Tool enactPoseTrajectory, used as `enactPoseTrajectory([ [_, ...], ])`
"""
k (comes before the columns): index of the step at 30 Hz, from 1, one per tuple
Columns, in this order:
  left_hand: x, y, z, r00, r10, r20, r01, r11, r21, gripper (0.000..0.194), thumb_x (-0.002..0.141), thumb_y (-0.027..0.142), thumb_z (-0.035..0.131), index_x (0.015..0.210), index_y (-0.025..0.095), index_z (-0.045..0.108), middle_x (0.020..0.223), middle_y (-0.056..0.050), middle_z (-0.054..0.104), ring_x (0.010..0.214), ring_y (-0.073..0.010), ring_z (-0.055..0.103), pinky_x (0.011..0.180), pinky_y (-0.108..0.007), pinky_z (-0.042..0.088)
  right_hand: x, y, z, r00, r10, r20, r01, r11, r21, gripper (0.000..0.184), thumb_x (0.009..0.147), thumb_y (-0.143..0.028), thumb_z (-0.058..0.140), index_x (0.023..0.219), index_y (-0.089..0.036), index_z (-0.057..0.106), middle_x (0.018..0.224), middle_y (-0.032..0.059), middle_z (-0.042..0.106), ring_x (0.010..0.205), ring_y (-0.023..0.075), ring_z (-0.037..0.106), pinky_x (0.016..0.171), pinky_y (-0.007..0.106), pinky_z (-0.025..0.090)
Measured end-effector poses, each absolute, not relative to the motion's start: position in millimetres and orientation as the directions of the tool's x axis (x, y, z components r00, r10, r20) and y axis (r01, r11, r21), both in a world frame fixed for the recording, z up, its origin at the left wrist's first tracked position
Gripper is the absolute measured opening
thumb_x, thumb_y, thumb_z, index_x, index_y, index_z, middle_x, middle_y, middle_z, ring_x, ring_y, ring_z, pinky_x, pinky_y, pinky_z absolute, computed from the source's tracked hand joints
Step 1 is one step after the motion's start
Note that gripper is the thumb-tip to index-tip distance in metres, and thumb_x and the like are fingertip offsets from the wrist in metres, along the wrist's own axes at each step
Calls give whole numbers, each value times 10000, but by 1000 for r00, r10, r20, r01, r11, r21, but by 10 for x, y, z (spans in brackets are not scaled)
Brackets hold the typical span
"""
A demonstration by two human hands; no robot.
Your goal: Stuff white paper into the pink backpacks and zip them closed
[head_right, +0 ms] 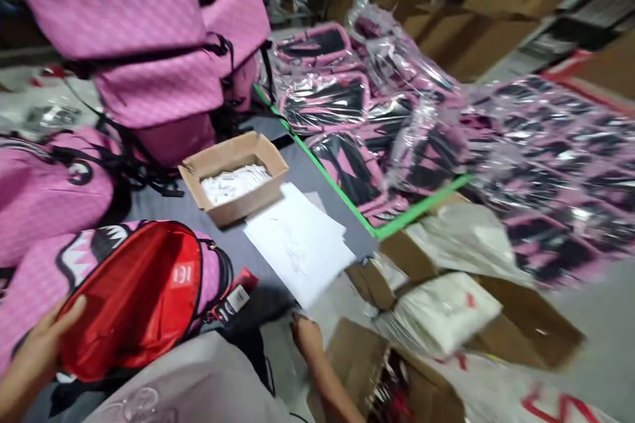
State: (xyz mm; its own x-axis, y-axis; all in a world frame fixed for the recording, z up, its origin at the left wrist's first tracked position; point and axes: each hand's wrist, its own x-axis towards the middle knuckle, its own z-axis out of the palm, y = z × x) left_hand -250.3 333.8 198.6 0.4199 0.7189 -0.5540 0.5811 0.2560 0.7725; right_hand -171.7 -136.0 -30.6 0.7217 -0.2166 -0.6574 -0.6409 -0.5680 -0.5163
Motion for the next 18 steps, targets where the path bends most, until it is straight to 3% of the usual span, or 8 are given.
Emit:
enactPoseTrajectory([
  [3, -2479, 3396, 1879, 421, 666, -616, 605, 300, 738, 639, 523, 480, 859, 1075, 206, 688, 868, 18, 766, 722, -214, 718, 590, -225, 586, -1784, -2141, -68, 660, -452, -600, -710, -635, -303, 197, 864, -333, 575, 681, -262, 582, 657, 56, 610, 814, 322, 693, 782, 500, 514],
  [5, -2461, 3350, 1902, 451, 655, -606, 601, 279, 749, 627, 531, 491, 866, 1074, 227, 698, 919, 26, 770, 739, -208, 719, 600, -212, 588, -1429, -2486, 98, 696, -540, -472, -689, -688, -228, 221, 872, -323, 480, 677, -265, 567, 660, 97, 599, 878, 389, 687, 796, 551, 492],
  [6, -2445, 3306, 1930, 449, 662, -601, 598, 278, 752, 625, 525, 493, 871, 1067, 234, 701, 907, 33, 770, 732, -206, 718, 594, -211, 587, -1177, -2580, 168, 755, -533, -382, -633, -745, -210, 232, 892, -326, 435, 745, -254, 599, 725, 120, 626, 918, 390, 678, 817, 550, 490],
  [8, -2406, 3199, 1993, 436, 684, -585, 590, 274, 760, 658, 496, 525, 881, 1065, 249, 698, 836, 48, 764, 686, -199, 707, 570, -214, 585, -603, -2594, 255, 907, -370, -201, -407, -893, -194, 287, 926, -310, 385, 927, -201, 651, 939, 163, 672, 1002, 347, 652, 879, 498, 489],
  [11, -2364, 3063, 2049, 458, 708, -537, 573, 226, 788, 688, 459, 607, 880, 1030, 272, 693, 768, 62, 753, 666, -191, 702, 560, -201, 585, 233, -2313, 229, 981, -118, -156, -156, -953, -261, 289, 931, -260, 451, 1129, -177, 646, 1235, 119, 636, 1182, 243, 559, 1035, 361, 408],
  [13, -2375, 3024, 2049, 474, 728, -496, 567, 179, 804, 648, 480, 639, 862, 999, 286, 698, 806, 60, 766, 756, -202, 726, 582, -179, 586, 671, -2095, 145, 981, -54, -185, -107, -950, -294, 319, 910, -242, 525, 1208, -187, 623, 1326, 104, 596, 1245, 232, 509, 1065, 342, 362],
  [15, -2419, 3026, 2027, 448, 763, -467, 570, 159, 806, 611, 502, 652, 845, 988, 308, 708, 851, 59, 775, 904, -231, 734, 596, -177, 591, 976, -1962, 65, 971, -69, -230, -136, -948, -287, 386, 875, -259, 600, 1251, -168, 600, 1350, 158, 568, 1255, 284, 500, 1046, 403, 362],
  [18, -2500, 3072, 1979, 383, 807, -450, 570, 177, 802, 574, 505, 649, 841, 975, 341, 722, 890, 68, 778, 1057, -273, 702, 624, -220, 614, 1206, -1965, 9, 931, -141, -337, -233, -940, -250, 375, 796, -320, 706, 1117, -134, 649, 1131, 209, 651, 1097, 358, 593, 935, 496, 409],
])
